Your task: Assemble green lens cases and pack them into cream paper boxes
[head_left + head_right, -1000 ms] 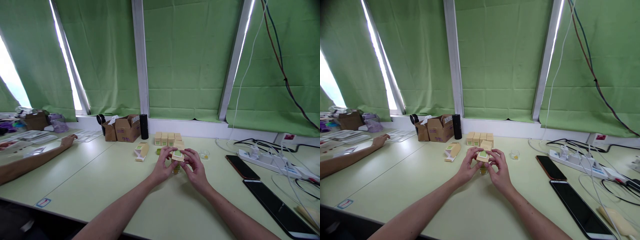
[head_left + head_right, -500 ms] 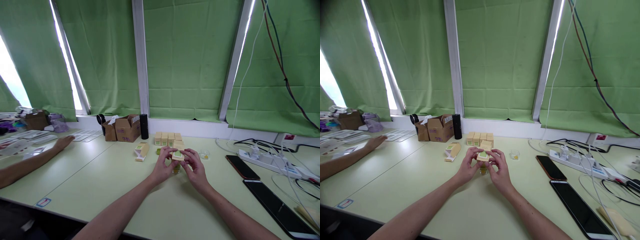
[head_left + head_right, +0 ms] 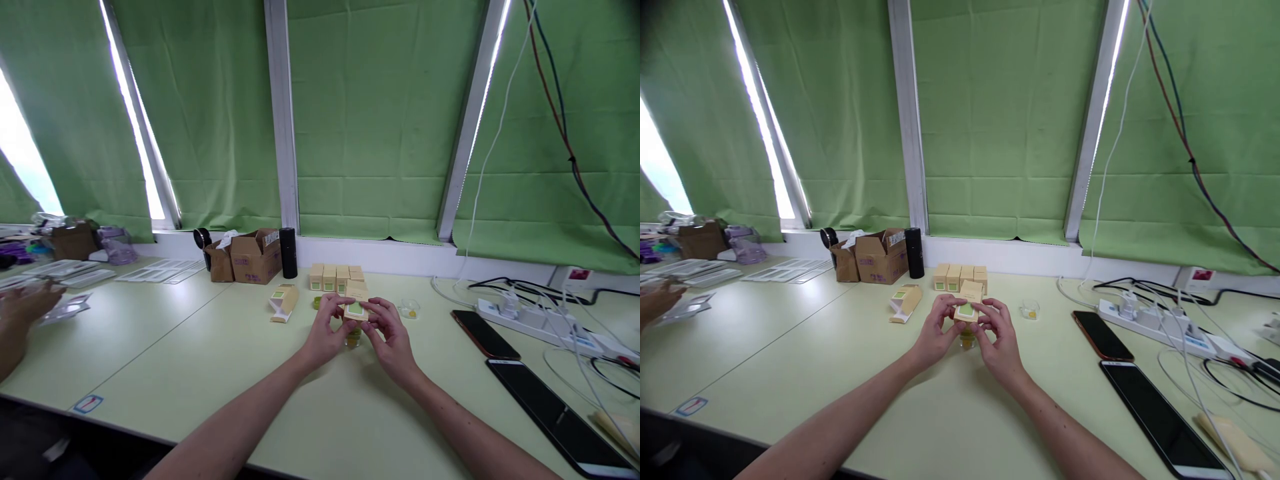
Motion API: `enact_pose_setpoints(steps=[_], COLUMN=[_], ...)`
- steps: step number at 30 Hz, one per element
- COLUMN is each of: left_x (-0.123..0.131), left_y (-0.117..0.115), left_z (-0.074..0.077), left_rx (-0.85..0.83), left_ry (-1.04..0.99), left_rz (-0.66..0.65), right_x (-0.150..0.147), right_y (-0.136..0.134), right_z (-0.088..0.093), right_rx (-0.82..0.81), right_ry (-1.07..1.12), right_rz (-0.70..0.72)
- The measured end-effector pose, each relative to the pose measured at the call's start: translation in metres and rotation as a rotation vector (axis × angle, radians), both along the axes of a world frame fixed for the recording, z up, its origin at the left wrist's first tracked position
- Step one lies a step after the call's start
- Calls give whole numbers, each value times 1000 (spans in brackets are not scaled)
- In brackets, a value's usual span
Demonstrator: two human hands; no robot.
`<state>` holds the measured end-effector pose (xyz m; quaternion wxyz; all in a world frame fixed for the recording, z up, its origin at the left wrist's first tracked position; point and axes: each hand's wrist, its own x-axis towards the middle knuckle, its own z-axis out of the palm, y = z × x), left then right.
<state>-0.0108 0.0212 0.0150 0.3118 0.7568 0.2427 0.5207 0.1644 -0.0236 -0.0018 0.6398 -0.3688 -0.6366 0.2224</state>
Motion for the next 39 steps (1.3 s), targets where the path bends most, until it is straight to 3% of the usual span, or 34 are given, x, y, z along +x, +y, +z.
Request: enact_pose_setpoints(steps=[17, 32, 39], left_x=[0, -2, -4], left_y=[-4, -6, 5], left_z=[4, 1, -4], left_rx=[48, 224, 225], left_ry=[24, 114, 94], left_rz=[35, 144, 252], right_x=[-1, -2, -4], right_y=[0, -5, -13], right_z=[0, 1, 6], right_rx=[-38, -39, 89], right_ry=[11, -98, -222], right_rz=[18, 37, 57])
